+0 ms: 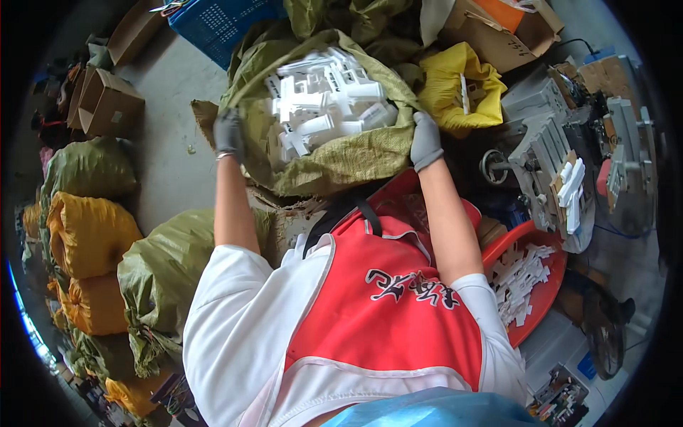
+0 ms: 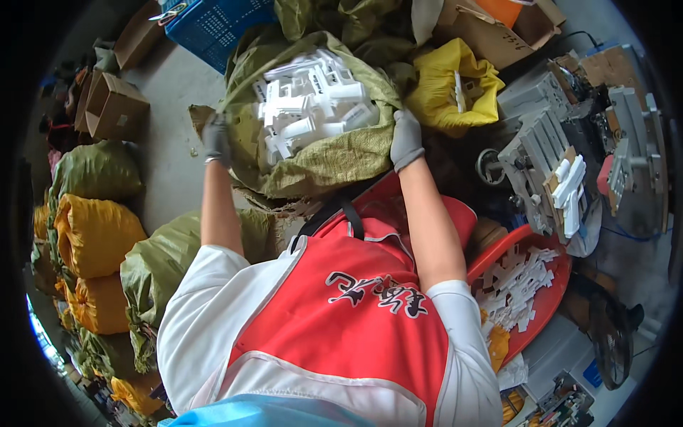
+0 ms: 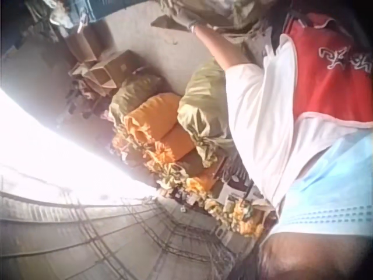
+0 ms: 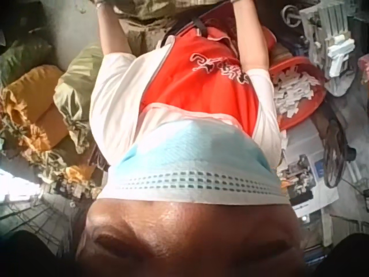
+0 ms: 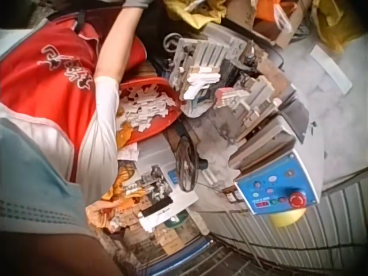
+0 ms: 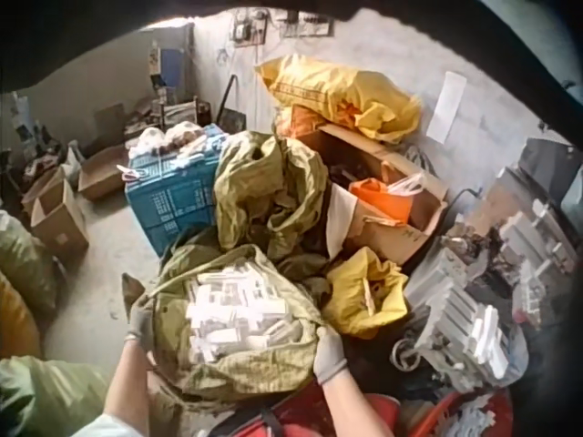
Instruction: Assembling small white plastic components using a manual press machine in a workshop environment.
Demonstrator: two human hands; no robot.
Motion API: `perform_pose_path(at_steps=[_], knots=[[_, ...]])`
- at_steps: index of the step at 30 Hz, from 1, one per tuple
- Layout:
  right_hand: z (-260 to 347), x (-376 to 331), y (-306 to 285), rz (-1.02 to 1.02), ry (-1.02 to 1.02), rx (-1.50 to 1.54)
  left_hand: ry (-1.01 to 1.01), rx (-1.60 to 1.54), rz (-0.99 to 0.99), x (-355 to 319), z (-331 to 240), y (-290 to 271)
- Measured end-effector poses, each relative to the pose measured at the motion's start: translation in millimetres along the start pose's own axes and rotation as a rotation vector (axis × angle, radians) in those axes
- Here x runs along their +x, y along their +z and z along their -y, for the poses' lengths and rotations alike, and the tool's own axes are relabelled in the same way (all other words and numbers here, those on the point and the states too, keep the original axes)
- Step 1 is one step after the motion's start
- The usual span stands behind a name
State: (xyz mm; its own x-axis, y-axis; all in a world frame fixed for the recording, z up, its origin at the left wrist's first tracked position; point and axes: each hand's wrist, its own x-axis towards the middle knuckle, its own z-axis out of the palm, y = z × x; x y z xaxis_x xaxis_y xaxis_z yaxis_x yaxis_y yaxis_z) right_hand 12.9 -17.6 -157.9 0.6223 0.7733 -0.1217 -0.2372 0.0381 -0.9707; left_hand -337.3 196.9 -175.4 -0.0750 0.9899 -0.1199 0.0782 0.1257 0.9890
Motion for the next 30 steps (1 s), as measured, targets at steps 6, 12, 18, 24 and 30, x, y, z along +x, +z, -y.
perform_pose_path(at_steps=[6,12,18,24,30], knots=[[132,-62,28,-0.175,-0.096,0.105,0.244,-0.43,0.126,-10,-118,-98],[43,-18,-46,-0.29,-0.011,0.021,0.011,-0.593,-0.006,33,-59,-92],[121,-49,-8,-0.268,0.117,0.436,-0.036,-0.909,0.616,9,-94,-131],[42,-57,-80,-0.152,-0.056,-0.048,-0.228,-0.45,0.189,33,-49,-137],[15,-133,-110,-0.351,-0.045,-0.306,0.9,0.95,-0.157,3,-99,-72]])
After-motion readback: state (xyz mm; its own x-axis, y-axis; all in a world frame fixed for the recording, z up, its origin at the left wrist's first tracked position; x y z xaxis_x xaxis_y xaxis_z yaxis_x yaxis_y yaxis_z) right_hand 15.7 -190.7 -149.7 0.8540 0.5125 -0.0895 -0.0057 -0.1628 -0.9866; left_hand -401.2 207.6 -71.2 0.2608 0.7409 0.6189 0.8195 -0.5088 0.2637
